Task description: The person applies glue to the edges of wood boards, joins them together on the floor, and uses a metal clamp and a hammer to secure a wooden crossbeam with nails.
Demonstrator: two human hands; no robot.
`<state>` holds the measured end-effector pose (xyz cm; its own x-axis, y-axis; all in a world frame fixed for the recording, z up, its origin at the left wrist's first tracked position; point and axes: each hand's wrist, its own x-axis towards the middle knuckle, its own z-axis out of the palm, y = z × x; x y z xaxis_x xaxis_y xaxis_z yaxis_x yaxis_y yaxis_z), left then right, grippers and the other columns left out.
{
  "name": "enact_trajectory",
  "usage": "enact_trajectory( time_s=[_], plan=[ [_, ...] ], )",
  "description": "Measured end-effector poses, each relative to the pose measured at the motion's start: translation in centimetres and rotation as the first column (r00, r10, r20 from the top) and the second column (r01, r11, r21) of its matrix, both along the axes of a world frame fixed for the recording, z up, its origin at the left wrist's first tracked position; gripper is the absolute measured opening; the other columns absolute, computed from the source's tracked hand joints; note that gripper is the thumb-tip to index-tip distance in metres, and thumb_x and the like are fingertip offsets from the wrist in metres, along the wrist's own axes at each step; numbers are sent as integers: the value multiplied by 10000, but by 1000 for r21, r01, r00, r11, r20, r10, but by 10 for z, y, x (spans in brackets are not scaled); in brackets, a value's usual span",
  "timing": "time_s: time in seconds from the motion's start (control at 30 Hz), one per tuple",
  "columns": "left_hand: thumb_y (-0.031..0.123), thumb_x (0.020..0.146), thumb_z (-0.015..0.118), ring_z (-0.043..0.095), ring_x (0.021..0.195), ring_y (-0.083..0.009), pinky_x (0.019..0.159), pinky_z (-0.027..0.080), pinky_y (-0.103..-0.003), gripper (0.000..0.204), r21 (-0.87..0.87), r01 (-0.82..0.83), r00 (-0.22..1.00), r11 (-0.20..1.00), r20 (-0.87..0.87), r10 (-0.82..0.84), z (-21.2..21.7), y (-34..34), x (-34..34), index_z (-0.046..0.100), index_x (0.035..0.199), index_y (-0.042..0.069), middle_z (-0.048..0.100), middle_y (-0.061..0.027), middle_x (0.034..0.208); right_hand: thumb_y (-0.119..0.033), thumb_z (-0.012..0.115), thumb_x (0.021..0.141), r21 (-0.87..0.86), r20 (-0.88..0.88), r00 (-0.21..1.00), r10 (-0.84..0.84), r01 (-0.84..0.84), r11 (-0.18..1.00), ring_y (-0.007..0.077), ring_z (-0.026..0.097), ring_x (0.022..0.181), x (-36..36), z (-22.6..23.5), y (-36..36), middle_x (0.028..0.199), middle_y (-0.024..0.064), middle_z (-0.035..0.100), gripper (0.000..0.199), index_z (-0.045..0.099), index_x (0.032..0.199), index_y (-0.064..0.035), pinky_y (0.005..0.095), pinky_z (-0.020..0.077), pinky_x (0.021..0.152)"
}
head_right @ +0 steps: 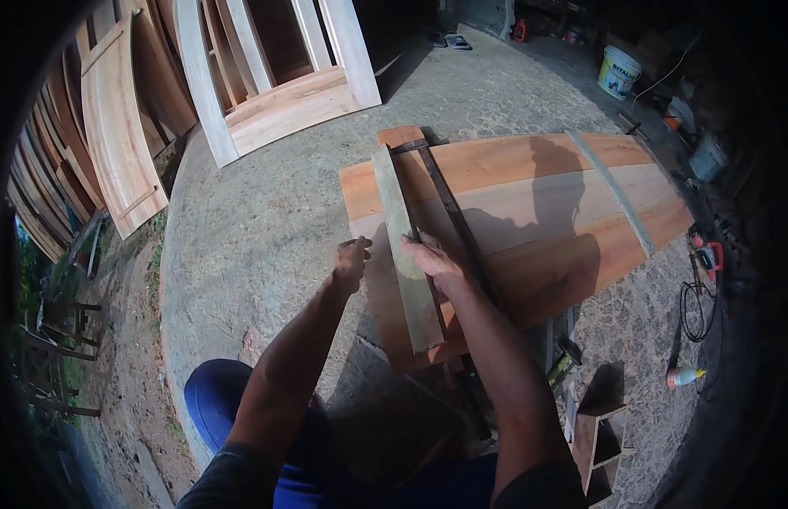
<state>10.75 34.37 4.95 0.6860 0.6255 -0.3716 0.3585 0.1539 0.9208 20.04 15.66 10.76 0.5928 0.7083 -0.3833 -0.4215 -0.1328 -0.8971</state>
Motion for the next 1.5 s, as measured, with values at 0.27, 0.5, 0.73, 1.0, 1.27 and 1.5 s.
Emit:
enact_trajectory(
  time_s=[0.27,0.5,0.73,1.0,1.27,1.5],
  plan=[
    [238,912,602,611,804,-177,737,490,-312,383,63,-197,980,978,7,197,-14,-4,-3,662,1134,-69,677,-106,887,-407,678,879,-654,564,657,500,-14,757,349,558,1109,-8,-26,-1,1218,202,557,630,488,1325,-3,443,473,940],
    [259,914,579,686,994,-291,868,510,-363,390,218,-143,989,966,-8,148,-33,-6,-3,675,1163,-25,709,-212,1072,-393,780,731,-641,701,532,475,179,746,478,392,1311,-35,-45,5,1372,331,383,1098,155,1504,71,470,382,1081],
    [95,901,474,451,533,-102,420,334,-262,277,-375,-450,869,811,26,495,-14,-1,-8,599,1144,51,592,-61,797,-352,761,701,-399,868,422,262,276,875,440,492,1147,-49,-80,5,1191,291,463,993,281,1449,93,483,437,966],
    [42,959,468,480,533,-110,411,344,-250,167,-611,-452,737,650,154,658,-24,11,-12,518,1118,34,618,-106,841,-356,719,717,-447,862,393,322,286,848,415,531,1080,-54,-57,20,1165,259,468,919,336,1434,72,475,477,898],
    [133,1006,474,513,620,-136,430,376,-248,69,-623,-410,725,666,221,653,-10,13,-17,518,1035,89,643,-133,975,-359,720,718,-359,911,319,263,295,885,402,532,1094,-60,-87,16,1183,254,481,901,364,1428,66,448,476,925],
    [175,990,527,556,732,-181,509,421,-291,151,-649,-227,816,726,280,506,-11,27,-15,512,1095,68,644,-108,1122,-356,729,718,-372,893,367,259,280,885,412,511,1137,-59,-82,21,1221,247,480,922,338,1449,46,471,463,947]
  ],
)
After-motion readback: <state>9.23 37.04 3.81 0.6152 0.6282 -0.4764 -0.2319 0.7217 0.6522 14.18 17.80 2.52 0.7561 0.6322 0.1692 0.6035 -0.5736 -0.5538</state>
